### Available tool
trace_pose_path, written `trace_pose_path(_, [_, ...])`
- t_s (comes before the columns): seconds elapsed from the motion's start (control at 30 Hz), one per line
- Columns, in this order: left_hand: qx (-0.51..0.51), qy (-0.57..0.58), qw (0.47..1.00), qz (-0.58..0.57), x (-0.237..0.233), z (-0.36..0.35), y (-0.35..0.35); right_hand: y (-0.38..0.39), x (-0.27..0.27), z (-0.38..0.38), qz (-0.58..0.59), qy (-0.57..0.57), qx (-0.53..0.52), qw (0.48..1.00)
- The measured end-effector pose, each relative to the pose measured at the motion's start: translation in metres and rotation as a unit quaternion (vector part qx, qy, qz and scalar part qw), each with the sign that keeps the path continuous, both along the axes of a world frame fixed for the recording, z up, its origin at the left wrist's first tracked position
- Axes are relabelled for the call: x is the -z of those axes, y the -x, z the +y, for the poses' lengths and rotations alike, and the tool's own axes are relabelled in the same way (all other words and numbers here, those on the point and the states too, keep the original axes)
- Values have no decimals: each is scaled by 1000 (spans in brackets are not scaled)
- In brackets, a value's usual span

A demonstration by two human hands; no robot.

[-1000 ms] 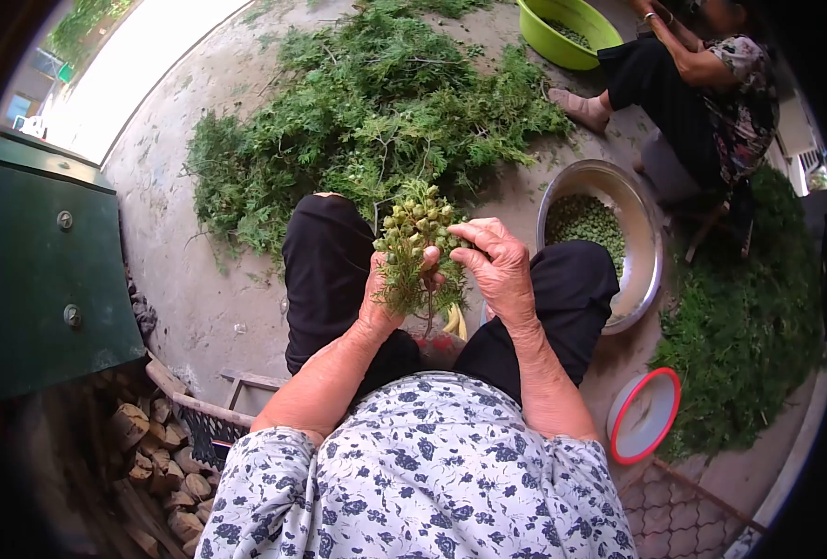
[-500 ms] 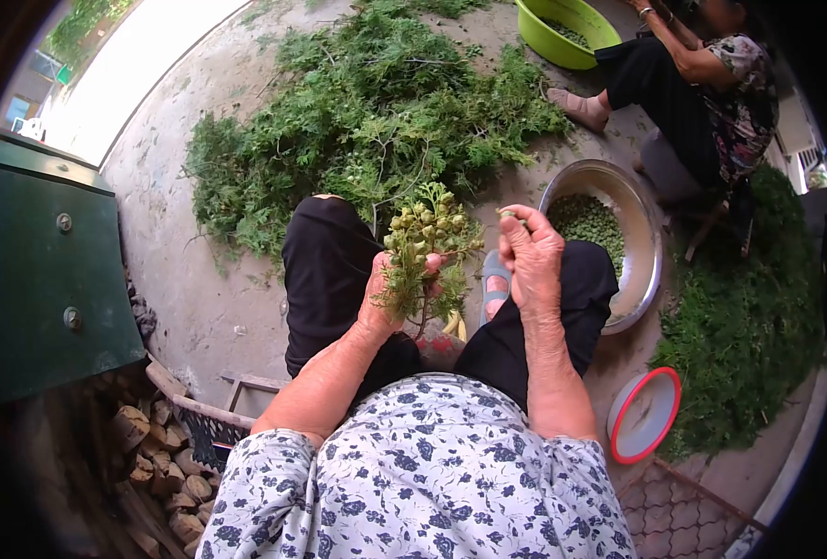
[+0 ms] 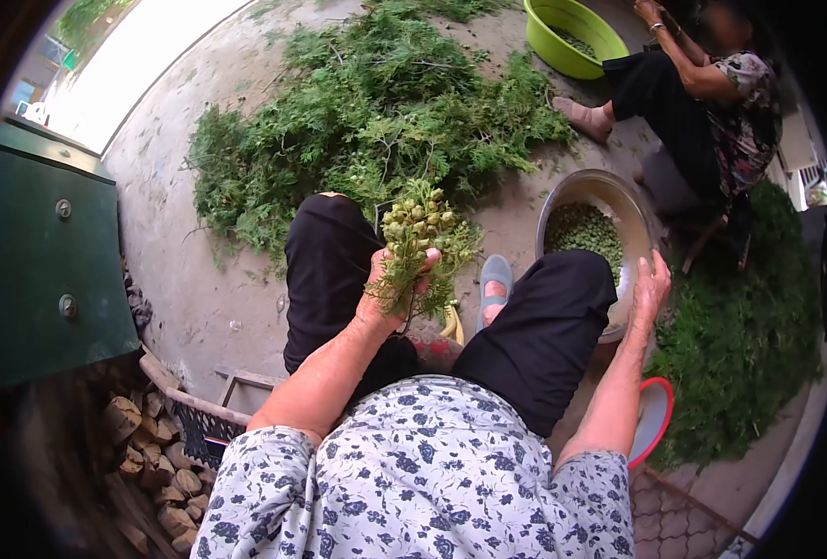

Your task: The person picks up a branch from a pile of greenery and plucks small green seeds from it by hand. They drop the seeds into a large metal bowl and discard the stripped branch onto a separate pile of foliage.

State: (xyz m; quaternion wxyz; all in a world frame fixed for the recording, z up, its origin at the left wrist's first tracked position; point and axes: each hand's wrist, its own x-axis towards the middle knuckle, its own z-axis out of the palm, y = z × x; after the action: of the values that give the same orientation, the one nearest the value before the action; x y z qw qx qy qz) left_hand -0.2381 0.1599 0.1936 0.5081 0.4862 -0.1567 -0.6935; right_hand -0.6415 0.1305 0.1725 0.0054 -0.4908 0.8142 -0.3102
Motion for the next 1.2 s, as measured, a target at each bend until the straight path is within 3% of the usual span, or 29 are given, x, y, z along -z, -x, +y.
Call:
trace_pose_path(0.07, [-2, -9, 1000, 13, -3, 0, 2, -19, -15, -3, -94, 46, -26, 994])
trace_pose_path(0.13, [19, -11, 1000, 8, -6, -1, 4, -90, -49, -3, -386, 83, -112, 912])
trace_pose_path(0.2, [36, -13, 999, 1, -7, -1, 5, -149, -66, 1, -441, 49, -216, 870])
trace_pose_path(0.23, [46, -15, 999, -4, -6, -1, 5, -170, -68, 3, -350, 20, -293, 890])
trace_pose_path(0.27, [55, -18, 998, -9, -5, -1, 4, -194, -74, 7, -329, 20, -363, 872])
trace_pose_path(0.3, [54, -17, 998, -11, -6, 0, 4, -213, -72, 10, -338, 1, -392, 856])
trace_pose_path(0.37, [56, 5, 998, -27, -7, 1, 3, -238, -60, 10, -228, 54, -459, 857])
trace_pose_path(0.47, [66, 28, 997, -35, -4, 3, 0, -251, -46, 10, -208, 33, -464, 860])
trace_pose_path(0.53, [68, 26, 997, -28, -5, 4, 0, -251, -39, 11, -326, -51, -411, 850])
trace_pose_path(0.67, [86, 24, 995, -46, -13, 2, 1, -249, -24, 12, -418, -110, -395, 811])
trace_pose_path(0.73, [91, 23, 994, -56, -10, 2, 1, -249, -15, 15, -617, -121, -336, 701])
trace_pose_path(0.77, [97, 24, 994, -46, -5, 2, 0, -249, -13, 16, -618, -122, -337, 700])
trace_pose_path(0.83, [104, 25, 994, -38, 0, 2, -1, -247, -9, 18, -694, -124, -290, 647])
trace_pose_path(1.07, [85, -4, 996, -9, -5, 1, 2, -224, -13, 10, -785, -115, -260, 551])
trace_pose_path(1.2, [81, -2, 997, -7, 1, 1, 2, -231, -16, 17, -780, -127, -296, 537])
